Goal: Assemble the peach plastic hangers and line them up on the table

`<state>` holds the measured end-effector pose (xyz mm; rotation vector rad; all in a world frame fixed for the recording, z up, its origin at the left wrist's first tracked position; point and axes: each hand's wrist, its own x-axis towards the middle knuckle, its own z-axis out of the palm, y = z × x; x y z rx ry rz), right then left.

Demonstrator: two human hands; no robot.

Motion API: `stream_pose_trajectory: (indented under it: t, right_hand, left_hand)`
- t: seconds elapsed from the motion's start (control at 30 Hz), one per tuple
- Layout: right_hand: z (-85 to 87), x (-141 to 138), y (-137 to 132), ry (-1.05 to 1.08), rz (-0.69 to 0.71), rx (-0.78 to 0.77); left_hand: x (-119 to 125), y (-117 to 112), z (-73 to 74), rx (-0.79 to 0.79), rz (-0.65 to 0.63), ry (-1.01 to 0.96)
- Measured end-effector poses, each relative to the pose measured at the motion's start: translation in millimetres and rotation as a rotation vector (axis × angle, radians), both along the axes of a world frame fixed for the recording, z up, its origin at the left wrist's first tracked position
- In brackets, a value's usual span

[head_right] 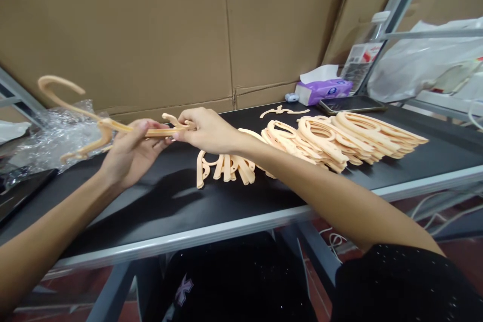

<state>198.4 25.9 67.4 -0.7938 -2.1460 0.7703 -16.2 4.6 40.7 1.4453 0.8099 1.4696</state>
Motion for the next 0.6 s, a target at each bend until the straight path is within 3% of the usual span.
stream_pose_trajectory:
  t: [0.1, 0.17, 0.33, 0.5, 0.6]
  right_hand:
    - [-8.5, -5, 0, 0.042, 0.146, -0.05]
    - [-10.6, -6, -1, 0.035, 0.164, -0.069]
    - [4.4, 2, -7, -0.068, 0.066, -0.089]
    - [18.9, 18, 0, -0.015, -0.066, -0.103]
    - [20.8, 24, 5, -0.098, -0.088, -0.081]
  left_hand:
    - [15, -9, -4.6, -0.157, -0.099, -0.014]
    - [22, -13, -6.2, -0.254, -0.138, 0.013]
    - [22, -14, -3.3, -0.408, -0.099, 0.063]
    - [20, -13, -0.6, -0.454, -0.061, 0.025]
    - [20, -12, -2.4, -0.475, -0.076, 0.007]
